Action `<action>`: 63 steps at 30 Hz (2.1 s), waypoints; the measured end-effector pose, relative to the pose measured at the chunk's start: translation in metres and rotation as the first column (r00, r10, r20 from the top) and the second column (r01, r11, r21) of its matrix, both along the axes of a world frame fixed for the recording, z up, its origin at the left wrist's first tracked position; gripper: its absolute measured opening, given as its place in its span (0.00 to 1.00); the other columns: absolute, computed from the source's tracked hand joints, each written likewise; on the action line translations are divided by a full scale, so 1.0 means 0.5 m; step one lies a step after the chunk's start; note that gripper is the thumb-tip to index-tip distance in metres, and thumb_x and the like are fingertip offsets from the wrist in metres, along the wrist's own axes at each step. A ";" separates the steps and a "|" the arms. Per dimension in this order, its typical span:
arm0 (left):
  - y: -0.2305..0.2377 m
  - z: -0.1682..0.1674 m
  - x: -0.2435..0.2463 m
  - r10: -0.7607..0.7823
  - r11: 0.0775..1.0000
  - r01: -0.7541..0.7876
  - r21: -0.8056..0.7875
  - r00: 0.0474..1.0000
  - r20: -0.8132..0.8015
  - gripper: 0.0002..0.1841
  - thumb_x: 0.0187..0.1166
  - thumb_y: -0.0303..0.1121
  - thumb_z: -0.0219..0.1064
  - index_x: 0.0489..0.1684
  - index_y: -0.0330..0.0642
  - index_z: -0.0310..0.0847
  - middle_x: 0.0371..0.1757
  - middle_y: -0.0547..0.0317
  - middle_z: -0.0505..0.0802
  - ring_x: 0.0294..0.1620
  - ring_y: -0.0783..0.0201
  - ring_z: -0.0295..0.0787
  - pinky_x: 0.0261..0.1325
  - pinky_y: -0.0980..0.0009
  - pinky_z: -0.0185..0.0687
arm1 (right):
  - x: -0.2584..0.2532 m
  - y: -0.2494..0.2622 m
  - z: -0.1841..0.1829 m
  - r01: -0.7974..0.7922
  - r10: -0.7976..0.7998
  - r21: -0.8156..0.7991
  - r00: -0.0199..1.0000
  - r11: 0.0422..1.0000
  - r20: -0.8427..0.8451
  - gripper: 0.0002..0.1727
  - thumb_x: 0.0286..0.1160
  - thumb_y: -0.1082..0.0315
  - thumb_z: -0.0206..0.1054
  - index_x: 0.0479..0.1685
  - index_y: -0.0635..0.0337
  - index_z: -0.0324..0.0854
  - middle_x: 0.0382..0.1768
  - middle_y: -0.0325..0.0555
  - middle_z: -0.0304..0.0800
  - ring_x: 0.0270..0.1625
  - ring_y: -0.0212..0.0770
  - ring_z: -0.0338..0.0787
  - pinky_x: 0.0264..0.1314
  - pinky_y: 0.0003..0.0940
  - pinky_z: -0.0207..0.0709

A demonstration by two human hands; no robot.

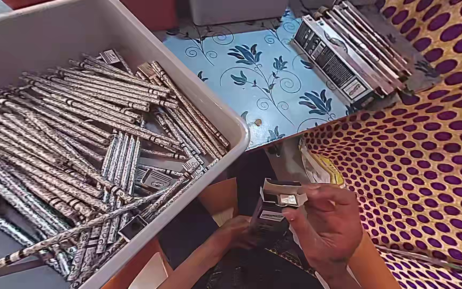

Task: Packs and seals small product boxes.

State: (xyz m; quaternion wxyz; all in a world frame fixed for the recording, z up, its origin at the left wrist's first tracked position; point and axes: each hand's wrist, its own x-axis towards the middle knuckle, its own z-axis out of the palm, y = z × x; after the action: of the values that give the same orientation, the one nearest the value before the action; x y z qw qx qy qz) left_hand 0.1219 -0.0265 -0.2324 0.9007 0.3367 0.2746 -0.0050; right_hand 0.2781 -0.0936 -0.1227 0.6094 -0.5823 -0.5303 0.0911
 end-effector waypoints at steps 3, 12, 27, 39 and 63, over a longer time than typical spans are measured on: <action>-0.025 0.014 0.000 -0.073 0.991 0.071 0.110 0.997 0.006 0.16 0.88 0.32 0.48 0.64 0.36 0.76 0.47 0.68 0.89 0.48 0.78 0.86 0.55 0.75 0.84 | 0.008 -0.011 -0.019 0.008 -0.008 0.000 0.999 1.000 0.033 0.13 0.79 0.62 0.72 0.59 0.43 0.82 0.55 0.17 0.92 0.59 0.17 0.89 0.64 0.17 0.84; -0.043 0.003 0.005 -0.272 0.646 0.323 0.692 0.944 -0.186 0.24 0.92 0.35 0.41 0.60 0.27 0.82 0.53 0.37 0.90 0.58 0.51 0.87 0.64 0.53 0.77 | 0.041 -0.032 -0.071 -0.039 0.018 -0.177 0.993 0.984 -0.119 0.08 0.79 0.67 0.70 0.51 0.55 0.89 0.49 0.24 0.95 0.52 0.17 0.91 0.58 0.17 0.86; 0.017 0.035 0.020 0.349 0.185 -0.512 0.839 0.832 0.431 0.14 0.85 0.30 0.64 0.54 0.26 0.87 0.54 0.46 0.94 0.57 0.73 0.90 0.63 0.79 0.84 | 0.023 -0.005 -0.115 -0.163 0.094 -0.292 0.967 0.942 -0.236 0.07 0.76 0.72 0.71 0.47 0.64 0.89 0.45 0.31 0.96 0.48 0.20 0.93 0.55 0.18 0.88; 0.020 0.061 0.010 0.417 0.289 -0.509 0.811 0.829 0.372 0.11 0.82 0.30 0.67 0.45 0.31 0.93 0.53 0.49 0.92 0.52 0.77 0.90 0.54 0.83 0.87 | 0.057 0.026 -0.065 -0.284 0.093 -0.459 0.914 0.842 -0.394 0.04 0.71 0.71 0.71 0.40 0.51 0.85 0.36 0.30 0.92 0.40 0.24 0.91 0.45 0.18 0.86; 0.046 0.067 0.017 0.520 0.431 -0.543 0.721 0.802 0.293 0.08 0.79 0.28 0.71 0.46 0.32 0.90 0.42 0.66 0.95 0.37 0.81 0.91 0.44 0.82 0.90 | 0.073 0.046 -0.083 -0.320 0.140 -0.512 0.923 0.797 -0.358 0.07 0.78 0.66 0.67 0.44 0.49 0.92 0.42 0.27 0.95 0.44 0.22 0.91 0.48 0.17 0.85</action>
State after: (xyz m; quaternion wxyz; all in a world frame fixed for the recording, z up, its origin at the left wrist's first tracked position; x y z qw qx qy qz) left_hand 0.1303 -0.0033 -0.1989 0.6221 0.5867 0.3281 0.4015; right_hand 0.3148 -0.0707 -0.1639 0.4689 -0.6447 -0.4478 0.4049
